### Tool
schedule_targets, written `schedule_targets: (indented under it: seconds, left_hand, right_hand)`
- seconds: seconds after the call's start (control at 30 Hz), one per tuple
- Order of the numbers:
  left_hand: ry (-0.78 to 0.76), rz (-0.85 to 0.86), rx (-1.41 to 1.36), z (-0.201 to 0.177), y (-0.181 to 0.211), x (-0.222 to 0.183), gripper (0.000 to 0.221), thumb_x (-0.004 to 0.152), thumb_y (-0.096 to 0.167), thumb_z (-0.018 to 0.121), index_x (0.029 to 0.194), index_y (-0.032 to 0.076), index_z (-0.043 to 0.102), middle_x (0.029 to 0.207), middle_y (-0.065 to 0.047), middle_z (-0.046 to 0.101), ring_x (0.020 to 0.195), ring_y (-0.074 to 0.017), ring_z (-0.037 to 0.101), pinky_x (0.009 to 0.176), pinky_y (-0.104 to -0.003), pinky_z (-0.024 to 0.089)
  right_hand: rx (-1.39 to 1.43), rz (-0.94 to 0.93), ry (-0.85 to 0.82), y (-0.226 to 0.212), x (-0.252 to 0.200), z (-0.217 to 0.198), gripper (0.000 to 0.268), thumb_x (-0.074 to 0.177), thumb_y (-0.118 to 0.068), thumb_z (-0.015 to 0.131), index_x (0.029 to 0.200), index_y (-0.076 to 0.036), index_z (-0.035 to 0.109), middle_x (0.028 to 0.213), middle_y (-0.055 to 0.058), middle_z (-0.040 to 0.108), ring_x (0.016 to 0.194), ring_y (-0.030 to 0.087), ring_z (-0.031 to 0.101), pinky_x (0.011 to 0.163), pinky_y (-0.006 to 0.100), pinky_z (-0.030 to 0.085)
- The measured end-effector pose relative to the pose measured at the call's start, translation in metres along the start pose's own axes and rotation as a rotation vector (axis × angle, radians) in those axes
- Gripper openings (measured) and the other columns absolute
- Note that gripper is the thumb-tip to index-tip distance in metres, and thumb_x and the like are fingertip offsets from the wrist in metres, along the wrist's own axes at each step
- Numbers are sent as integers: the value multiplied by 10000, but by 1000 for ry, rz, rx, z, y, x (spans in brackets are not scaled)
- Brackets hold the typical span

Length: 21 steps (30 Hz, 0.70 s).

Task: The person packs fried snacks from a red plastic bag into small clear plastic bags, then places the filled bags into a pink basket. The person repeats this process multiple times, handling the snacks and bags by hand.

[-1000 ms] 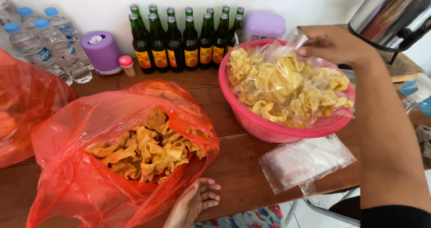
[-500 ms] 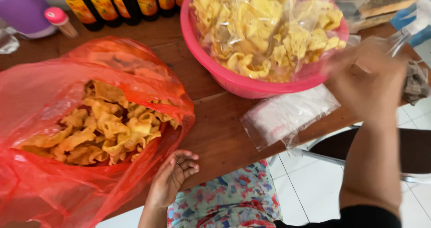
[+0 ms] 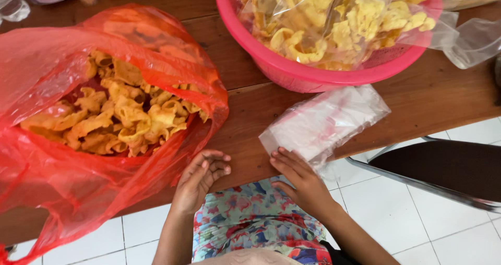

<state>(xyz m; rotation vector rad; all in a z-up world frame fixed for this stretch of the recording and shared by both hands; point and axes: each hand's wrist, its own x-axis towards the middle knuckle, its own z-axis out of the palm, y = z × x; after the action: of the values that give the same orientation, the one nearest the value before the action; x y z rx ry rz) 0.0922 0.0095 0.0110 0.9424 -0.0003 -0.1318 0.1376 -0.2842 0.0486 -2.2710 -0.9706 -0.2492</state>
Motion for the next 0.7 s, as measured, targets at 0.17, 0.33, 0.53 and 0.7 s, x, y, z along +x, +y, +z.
schedule_targets:
  seconds: [0.17,0.33,0.53,0.7]
  left_hand:
    - [-50,91,291,27,9,6,327,1055,161,514,1337,2,559,1313,-166,627,1194,-274,635,1046,-433,521]
    - [-251,501,1011,84,16,28,454,944,80,677,1377,36,545,1387,-173,607,1325,-355,579,1128,-462,443]
    - [-256,511,1142,121,-8,85,432,847,14,656,1274,12,596,1238,-198,672,1196,-410,618,1023,-477,478]
    - [-190,509,1099,111,-22,96,252,887,22,650,1138,37,666,1102,-179,717,1081,-387,671,959,-462,522]
  right_hand:
    - [237,95,-5,22,-13,0,268,890,-19,729,1154,-60,746,1182,76,766,1174,240,712,997,343,571]
    - [665,458,135,43,-15,-11,167,934,33,707,1090,16,765,1029,100,796,922,164,732,816,287,588]
    - [993,455,340,48,-13,-27,112,948,73,684,1057,49,696,1011,168,752,968,214,750,895,343,614]
    - [1190,271,657,33,-14,-53,153,1023,89,640,1165,33,649,1057,161,725,983,210,727,941,387,622]
